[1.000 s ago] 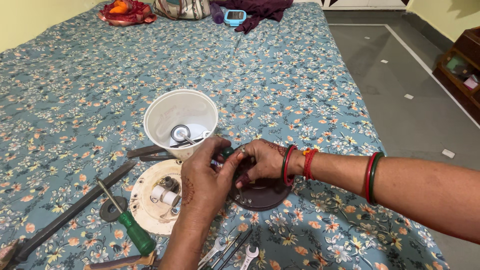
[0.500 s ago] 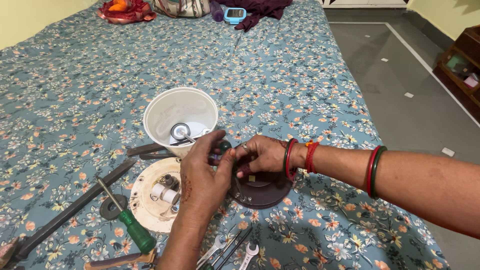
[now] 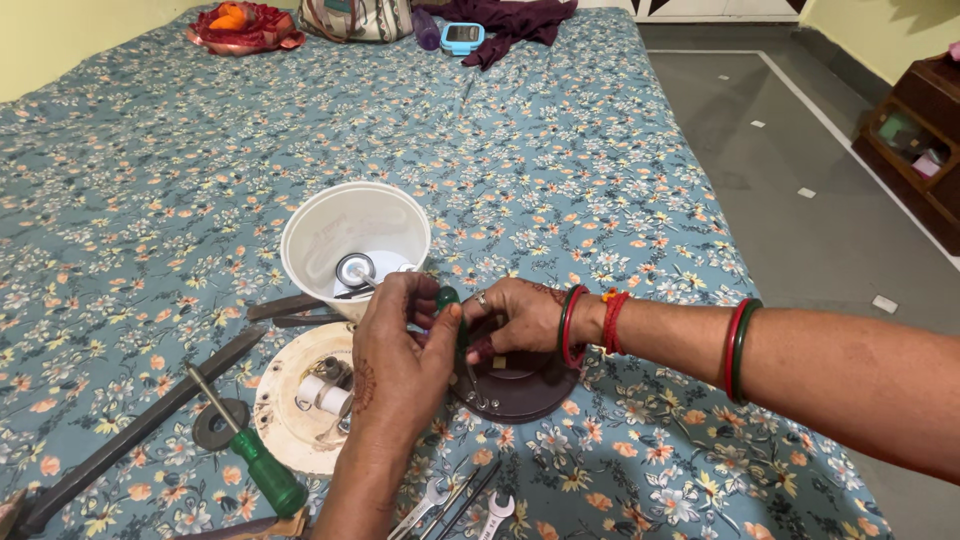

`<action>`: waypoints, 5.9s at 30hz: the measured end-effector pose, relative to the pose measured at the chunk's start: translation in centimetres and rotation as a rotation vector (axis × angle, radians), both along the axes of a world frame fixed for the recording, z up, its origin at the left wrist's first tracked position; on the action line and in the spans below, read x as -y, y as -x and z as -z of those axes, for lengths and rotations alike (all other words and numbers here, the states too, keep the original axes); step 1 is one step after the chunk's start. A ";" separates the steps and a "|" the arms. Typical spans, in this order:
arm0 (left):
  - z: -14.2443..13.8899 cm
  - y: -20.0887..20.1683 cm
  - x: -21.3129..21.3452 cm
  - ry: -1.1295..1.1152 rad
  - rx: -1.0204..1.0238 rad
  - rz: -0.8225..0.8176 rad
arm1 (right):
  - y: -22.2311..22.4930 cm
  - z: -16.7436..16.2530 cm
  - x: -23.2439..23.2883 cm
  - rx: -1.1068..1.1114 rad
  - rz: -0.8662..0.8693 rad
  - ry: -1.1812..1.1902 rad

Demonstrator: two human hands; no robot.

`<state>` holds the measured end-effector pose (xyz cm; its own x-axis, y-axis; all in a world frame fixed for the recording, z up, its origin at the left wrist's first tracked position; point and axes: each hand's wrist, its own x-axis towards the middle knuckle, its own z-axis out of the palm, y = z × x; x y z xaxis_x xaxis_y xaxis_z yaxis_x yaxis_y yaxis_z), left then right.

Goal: The person works on a disassembled ceiling fan motor assembly on a bed, using a screwdriver to tighten screws on the motor housing and adjusting internal wiring. They repeatedly reposition the motor base and handle small components while tools and a bucket are nearby.

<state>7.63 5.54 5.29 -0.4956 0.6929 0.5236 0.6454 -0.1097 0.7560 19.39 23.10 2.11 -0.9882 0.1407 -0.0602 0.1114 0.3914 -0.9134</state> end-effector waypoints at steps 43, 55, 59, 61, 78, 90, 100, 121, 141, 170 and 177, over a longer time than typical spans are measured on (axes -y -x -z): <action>0.4 -1.0 -0.3 -0.131 -0.051 -0.009 | -0.7 0.2 0.9 0.052 0.087 -0.163; 0.3 -1.2 -0.3 -0.082 -0.087 0.090 | -2.0 2.3 0.2 -0.074 -0.124 0.041; 0.1 -1.2 -0.1 -0.044 -0.074 0.119 | -2.2 2.9 0.3 -0.123 -0.156 0.111; -0.1 -1.2 -0.1 -0.040 -0.081 0.114 | -2.3 3.0 0.0 -0.099 -0.174 0.107; -0.4 -1.4 -0.2 -0.010 -0.051 0.058 | -1.5 5.6 0.4 -0.196 0.112 0.184; -1.0 -1.4 0.5 -0.012 -0.141 0.114 | -2.4 3.4 -0.1 -0.090 -0.044 0.204; -1.1 -1.6 0.4 -0.036 -0.081 0.155 | -1.9 4.3 -1.1 -0.119 0.033 0.166; -0.9 -1.8 0.2 -0.044 -0.122 0.106 | -2.0 3.6 -1.6 0.012 0.089 0.193; -0.1 -1.8 -0.1 0.009 -0.086 0.065 | -2.0 3.9 -1.7 -0.005 0.033 0.229; -0.2 -2.3 -0.2 0.038 -0.027 -0.026 | -1.4 4.4 -1.7 -0.042 0.111 0.252; -0.5 -2.2 -0.2 0.120 -0.013 0.030 | -1.3 4.4 -1.2 -0.058 0.032 0.268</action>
<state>9.83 5.69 5.81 -0.4676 0.7655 0.4420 0.6527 -0.0382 0.7566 20.64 24.34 -2.28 -0.9865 0.1583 -0.0426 0.0639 0.1320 -0.9892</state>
